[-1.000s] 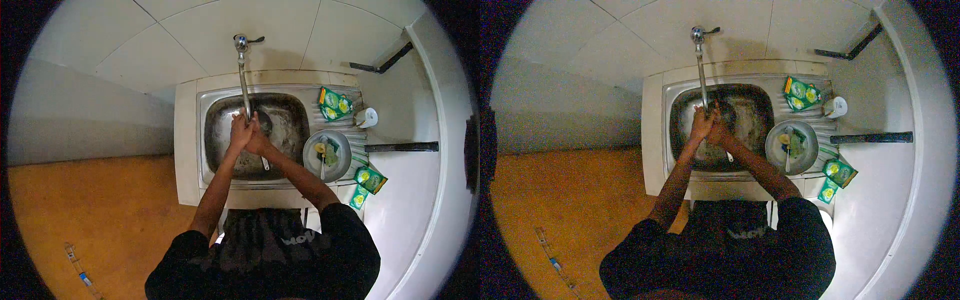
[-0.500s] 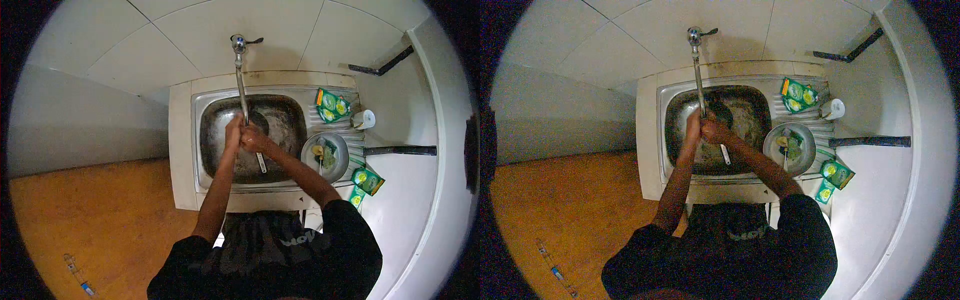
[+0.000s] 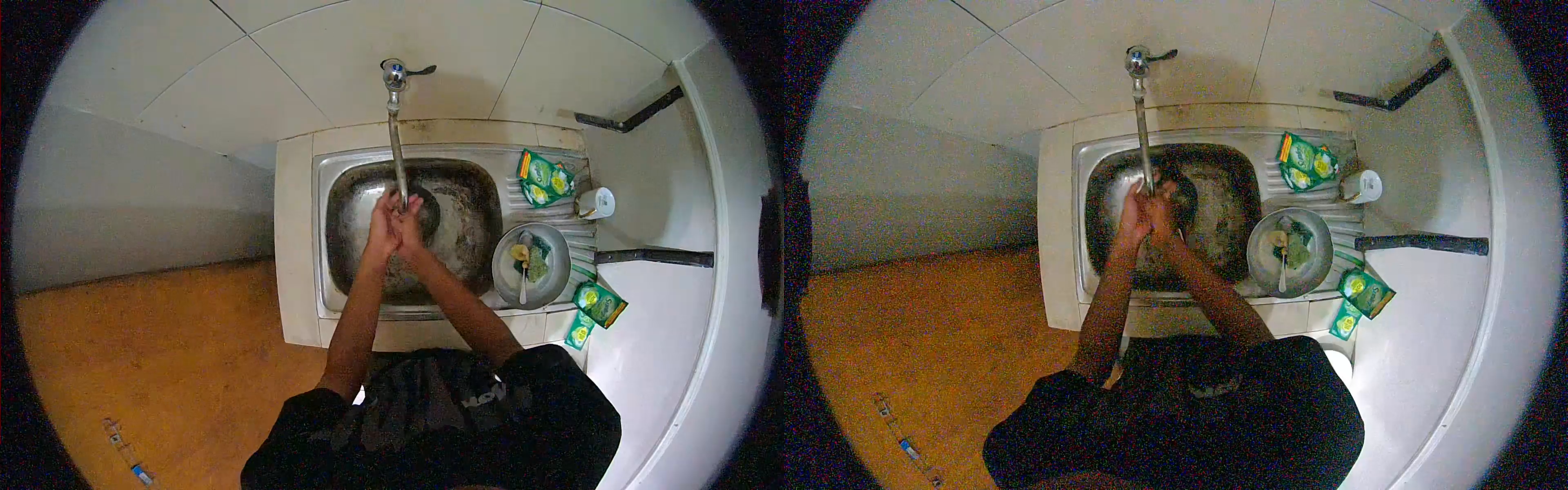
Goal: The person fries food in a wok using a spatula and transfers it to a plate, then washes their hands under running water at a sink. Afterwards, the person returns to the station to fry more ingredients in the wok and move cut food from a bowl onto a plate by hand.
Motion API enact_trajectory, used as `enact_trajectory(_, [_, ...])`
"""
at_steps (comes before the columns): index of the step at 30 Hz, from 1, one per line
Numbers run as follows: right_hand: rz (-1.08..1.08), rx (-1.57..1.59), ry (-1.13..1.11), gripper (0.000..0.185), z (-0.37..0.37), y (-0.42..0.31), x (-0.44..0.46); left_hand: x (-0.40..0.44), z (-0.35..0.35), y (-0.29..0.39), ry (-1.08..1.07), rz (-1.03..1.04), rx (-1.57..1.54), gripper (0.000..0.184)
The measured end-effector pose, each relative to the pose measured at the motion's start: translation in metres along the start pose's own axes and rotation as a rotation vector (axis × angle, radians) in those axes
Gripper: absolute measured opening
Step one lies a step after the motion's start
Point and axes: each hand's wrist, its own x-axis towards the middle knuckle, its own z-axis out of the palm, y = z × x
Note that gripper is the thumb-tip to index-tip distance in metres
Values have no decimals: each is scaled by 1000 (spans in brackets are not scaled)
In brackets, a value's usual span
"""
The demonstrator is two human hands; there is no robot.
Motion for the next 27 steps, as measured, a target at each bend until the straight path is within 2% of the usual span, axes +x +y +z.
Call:
enact_trajectory(1, [-79, -117, 114, 43, 2, 4, -2, 7, -13, 0, 100, -36, 207, 48])
enact_trajectory(2, [-78, -124, 111, 43, -8, 3, 5, 1, -2, 1, 99, -31, 201, 48])
enact_trajectory(4, [49, 40, -362, 45, -50, 6, 38, -20, 33, -5, 277, 280, 1257, 34])
enact_trajectory(5, [29, 243, -434, 40, -57, 10, 56, -17, 32, -27, 419, 642, 1500, 28])
enact_trajectory(6, [33, 241, -440, 40, -73, 18, 70, -20, 36, -30, 423, 649, 1500, 28])
enact_trajectory(8, [39, 147, -233, 44, -110, 29, 100, -30, 50, -24, 436, 530, 1581, 34])
enact_trajectory(9, [40, 97, -130, 46, -109, 22, 101, -39, 75, -7, 452, 241, 1407, 27])
enact_trajectory(10, [40, 89, -136, 46, -112, 8, 101, -37, 68, -6, 453, 251, 1401, 27])
enact_trajectory(12, [355, 291, -373, 46, -94, -26, 79, -29, 42, -13, 165, 517, 1026, 22])
enact_trajectory(13, [362, 288, -373, 46, -89, -25, 81, -26, 40, -12, 171, 520, 1024, 22])
enact_trajectory(15, [371, 491, -795, 45, -77, -16, 86, -18, 41, -4, 281, 546, 1423, 17])
enact_trajectory(16, [374, 490, -796, 45, -74, -8, 81, -15, 42, 0, 283, 548, 1422, 17])
enact_trajectory(18, [120, 186, -106, 31, -62, -2, 71, -5, 48, 2, 308, 511, 1723, 39])
enact_trajectory(19, [207, 362, -507, 38, -100, 20, 113, 0, 49, -1, 323, 530, 1703, 39])
enact_trajectory(21, [187, 277, -349, 38, -75, 2, 91, 7, 32, -8, 307, 607, 1646, 40])
enact_trajectory(23, [175, 241, -295, 38, -64, 3, 82, -3, 35, -2, 317, 637, 1631, 41])
enact_trajectory(25, [162, 219, -273, 38, -58, 2, 78, -17, 76, 14, 345, 259, 1797, 43])
enact_trajectory(26, [159, 208, -273, 38, -55, -1, 77, -1, 52, 0, 350, 264, 1795, 43])
enact_trajectory(27, [156, 202, -272, 38, -53, -3, 75, 25, 5, -24, 379, 460, 1884, 49])
